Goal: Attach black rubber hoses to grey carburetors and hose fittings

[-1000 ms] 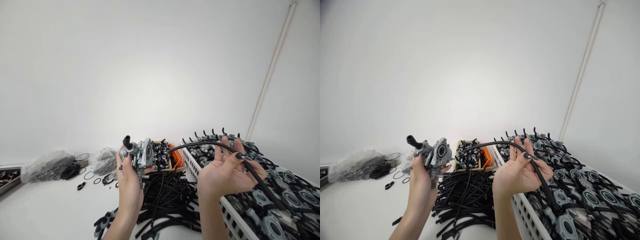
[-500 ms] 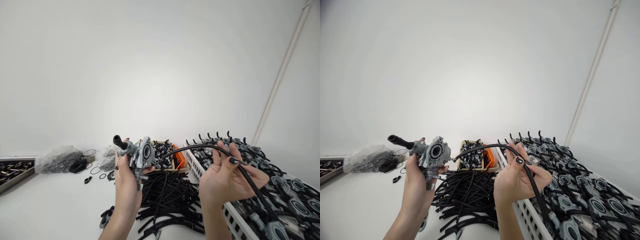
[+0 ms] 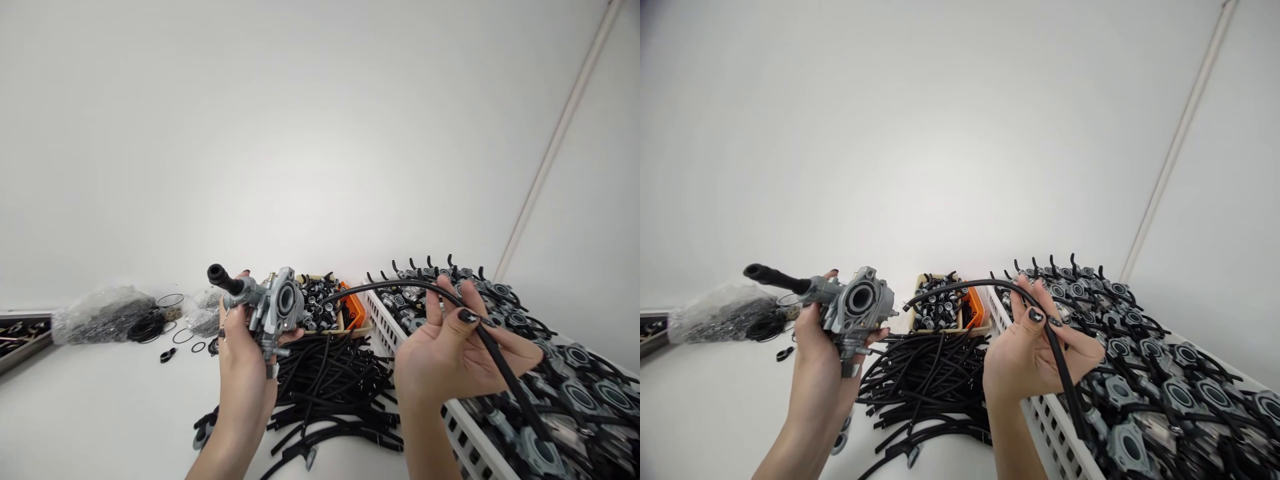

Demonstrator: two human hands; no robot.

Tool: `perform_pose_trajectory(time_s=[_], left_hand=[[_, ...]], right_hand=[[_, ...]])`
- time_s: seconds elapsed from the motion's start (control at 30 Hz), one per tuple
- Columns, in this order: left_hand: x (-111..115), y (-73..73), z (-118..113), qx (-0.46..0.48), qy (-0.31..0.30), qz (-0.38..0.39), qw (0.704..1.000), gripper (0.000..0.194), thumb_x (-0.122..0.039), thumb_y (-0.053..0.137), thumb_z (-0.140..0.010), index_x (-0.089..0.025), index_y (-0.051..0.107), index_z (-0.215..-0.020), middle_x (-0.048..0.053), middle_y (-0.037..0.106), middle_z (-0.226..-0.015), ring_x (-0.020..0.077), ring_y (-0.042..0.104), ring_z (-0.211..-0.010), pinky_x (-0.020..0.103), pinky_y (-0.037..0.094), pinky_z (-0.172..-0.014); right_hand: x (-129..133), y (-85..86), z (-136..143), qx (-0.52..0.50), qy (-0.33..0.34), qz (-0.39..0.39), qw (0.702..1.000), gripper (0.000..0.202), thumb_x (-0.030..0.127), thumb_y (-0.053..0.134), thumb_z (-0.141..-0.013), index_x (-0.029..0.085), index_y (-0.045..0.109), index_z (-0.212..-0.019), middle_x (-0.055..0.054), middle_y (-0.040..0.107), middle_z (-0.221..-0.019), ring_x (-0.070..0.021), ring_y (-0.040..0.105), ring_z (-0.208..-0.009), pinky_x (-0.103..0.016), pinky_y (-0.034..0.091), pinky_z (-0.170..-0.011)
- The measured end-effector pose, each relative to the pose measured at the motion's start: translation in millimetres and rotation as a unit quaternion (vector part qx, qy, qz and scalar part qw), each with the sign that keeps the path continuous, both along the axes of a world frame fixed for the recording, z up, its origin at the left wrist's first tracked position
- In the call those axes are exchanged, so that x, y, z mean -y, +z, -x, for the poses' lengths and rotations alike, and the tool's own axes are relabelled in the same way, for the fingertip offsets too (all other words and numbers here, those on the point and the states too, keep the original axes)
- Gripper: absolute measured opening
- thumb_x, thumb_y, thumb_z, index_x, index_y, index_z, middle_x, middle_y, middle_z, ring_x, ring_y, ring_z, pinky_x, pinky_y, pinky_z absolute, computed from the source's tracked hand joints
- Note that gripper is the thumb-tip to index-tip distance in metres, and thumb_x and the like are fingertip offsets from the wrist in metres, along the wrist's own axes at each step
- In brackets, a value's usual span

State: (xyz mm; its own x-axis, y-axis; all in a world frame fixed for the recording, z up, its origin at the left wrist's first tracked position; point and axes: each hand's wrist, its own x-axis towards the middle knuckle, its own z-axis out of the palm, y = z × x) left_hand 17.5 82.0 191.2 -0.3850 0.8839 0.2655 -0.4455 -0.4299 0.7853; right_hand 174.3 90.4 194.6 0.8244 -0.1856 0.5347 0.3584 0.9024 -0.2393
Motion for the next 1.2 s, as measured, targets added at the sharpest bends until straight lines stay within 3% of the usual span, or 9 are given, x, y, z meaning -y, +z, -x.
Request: perform_pose_trajectory(time_s=[0.33,0.47,0.7,0.83,1.0,1.07,1.2], left_hand=[[-3,-1.0,0,0.009,0.004,0.032,0.999,0.039,-0.051,0.047,-0.088,-0.028,0.058,-0.117,0.002,0.067,-0.09,0.0122,0.062,-0.054,0.018,0.045,-0.039],[-3,0.3,-1,0.022,0.005,0.015,1.0,0.032,-0.05,0.05,-0.087,-0.027,0.059,-0.108,0.001,0.066,-0.09,0.0148,0.064,-0.065,0.022,0.053,-0.047],[-4,-0.4,0,0.019,0.011,0.001,1.0,0.03,-0.052,0.05,-0.087,-0.027,0.06,-0.099,0.001,0.066,-0.092,0.0154,0.064,-0.069,0.023,0.055,-0.05],[-5,-1.2,1,0.019,0.007,-0.003,1.0,0.031,-0.053,0.05,-0.086,-0.03,0.059,-0.105,0.0,0.065,-0.094,0.0147,0.064,-0.069,0.023,0.054,-0.049],[-6,0.2,-1,0.005,0.009,0.029,1.0,0.041,-0.054,0.051,-0.085,-0.032,0.055,-0.12,0.0,0.066,-0.088,0.0135,0.062,-0.057,0.022,0.051,-0.045],[-6,0.9,-2,0.001,0.01,0.037,0.999,0.044,-0.053,0.049,-0.086,-0.034,0.052,-0.126,0.0,0.066,-0.087,0.0122,0.06,-0.052,0.019,0.046,-0.04],[-5,0.6,-3,-0.001,0.014,0.025,1.0,0.04,-0.048,0.046,-0.09,-0.036,0.052,-0.128,-0.001,0.066,-0.087,0.0097,0.059,-0.048,0.017,0.042,-0.039]], right_hand=[[0,-3.0,7,0.035,0.022,-0.005,0.999,0.026,0.026,0.071,-0.082,0.026,0.045,-0.088,0.001,0.069,-0.083,-0.0215,0.073,-0.079,-0.048,0.064,-0.073],[-1,-5.3,0,0.029,0.04,0.003,0.999,0.02,0.024,0.065,-0.085,0.026,0.046,-0.092,0.001,0.069,-0.078,-0.0196,0.071,-0.074,-0.044,0.063,-0.068],[-9,-9.1,4,0.044,0.188,0.051,0.98,0.008,0.018,0.061,-0.086,0.02,0.059,-0.094,-0.001,0.071,-0.081,-0.0168,0.072,-0.081,-0.036,0.062,-0.074],[-16,-16.4,13,0.091,0.284,0.155,0.942,0.005,0.022,0.062,-0.086,0.019,0.065,-0.089,-0.003,0.072,-0.081,-0.0169,0.072,-0.08,-0.036,0.061,-0.076],[-20,-25.8,24,0.225,0.387,0.257,0.857,0.019,0.031,0.056,-0.091,0.02,0.071,-0.089,-0.005,0.074,-0.089,-0.018,0.071,-0.085,-0.035,0.06,-0.079],[-20,-26.3,25,0.285,0.372,0.306,0.829,0.025,0.032,0.052,-0.093,0.02,0.072,-0.087,-0.006,0.074,-0.091,-0.0182,0.071,-0.087,-0.033,0.059,-0.079],[-17,-22.6,21,0.376,0.29,0.357,0.805,0.029,0.022,0.049,-0.091,0.019,0.068,-0.068,-0.005,0.074,-0.095,-0.0196,0.068,-0.095,-0.033,0.053,-0.086]])
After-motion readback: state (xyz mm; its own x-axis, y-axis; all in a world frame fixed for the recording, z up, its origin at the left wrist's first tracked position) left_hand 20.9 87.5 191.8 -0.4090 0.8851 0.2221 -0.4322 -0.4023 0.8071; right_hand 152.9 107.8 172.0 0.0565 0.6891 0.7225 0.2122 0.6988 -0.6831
